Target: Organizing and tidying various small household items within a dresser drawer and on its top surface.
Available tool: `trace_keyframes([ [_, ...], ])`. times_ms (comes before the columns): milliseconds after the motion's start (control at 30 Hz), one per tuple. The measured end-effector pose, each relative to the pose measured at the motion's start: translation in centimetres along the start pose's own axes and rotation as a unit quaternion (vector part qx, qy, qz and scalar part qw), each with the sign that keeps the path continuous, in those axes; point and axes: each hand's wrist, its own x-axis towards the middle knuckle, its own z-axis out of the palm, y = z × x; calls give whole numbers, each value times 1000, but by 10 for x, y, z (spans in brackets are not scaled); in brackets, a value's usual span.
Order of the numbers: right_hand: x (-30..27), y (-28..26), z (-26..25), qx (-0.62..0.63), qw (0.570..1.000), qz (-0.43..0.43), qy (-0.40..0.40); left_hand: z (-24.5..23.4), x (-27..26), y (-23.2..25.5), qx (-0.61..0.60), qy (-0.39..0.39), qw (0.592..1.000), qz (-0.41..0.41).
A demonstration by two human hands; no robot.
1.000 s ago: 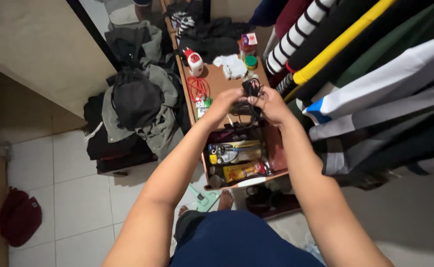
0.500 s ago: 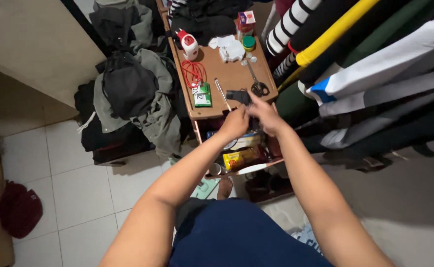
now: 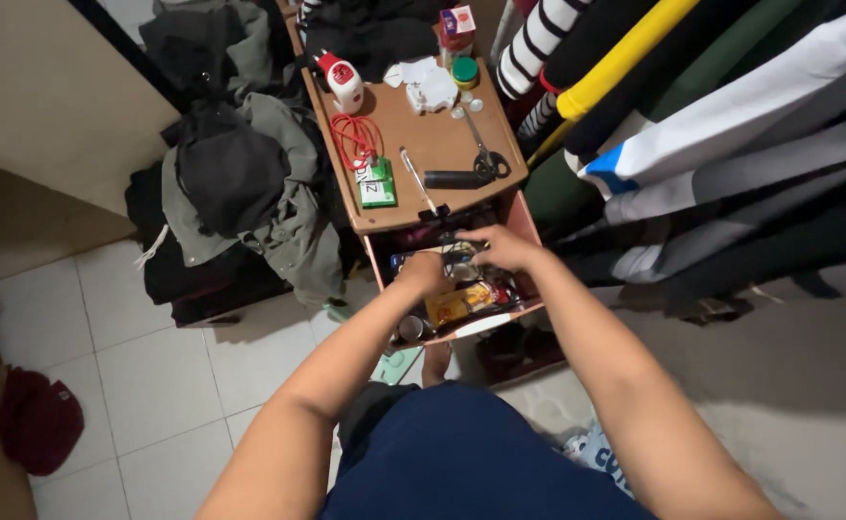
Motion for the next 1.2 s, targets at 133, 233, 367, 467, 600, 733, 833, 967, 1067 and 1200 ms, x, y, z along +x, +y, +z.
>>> trace_keyframes([
  [133, 10, 16, 12, -63, 997, 33, -1, -7, -9, 9, -11, -15, 998, -65],
  [233, 27, 47, 21, -66, 997, 38, 28, 9, 0, 2, -38, 65, 997, -3],
  [367, 39, 73, 29, -55, 997, 23, 41, 35, 11, -8, -11, 36, 997, 70],
  [467, 39, 74, 31, -47, 999, 5, 26, 23, -5, 2, -21, 22, 997, 73],
  [600, 34, 69, 31, -65, 997, -31, 28, 25, -2, 0, -19, 0, 999, 44],
  [733, 25, 36, 21, -103, 993, -45, 46, 65, 32, -37, -16, 51, 994, 93],
  [833, 34, 26, 13, -122, 989, -63, 59, 11, 6, -10, 32, 1, 995, 91],
  [967, 51, -19, -8, -151, 987, -50, 32, -24, 17, -24, -86, 40, 990, 101],
  [1067, 69, -55, -18, -108, 993, -41, 22, -61, 15, -31, -165, 80, 979, 85],
  [1200, 102, -102, -19, 138, 989, -14, 50, -100, 29, -62, -464, 92, 878, 70],
])
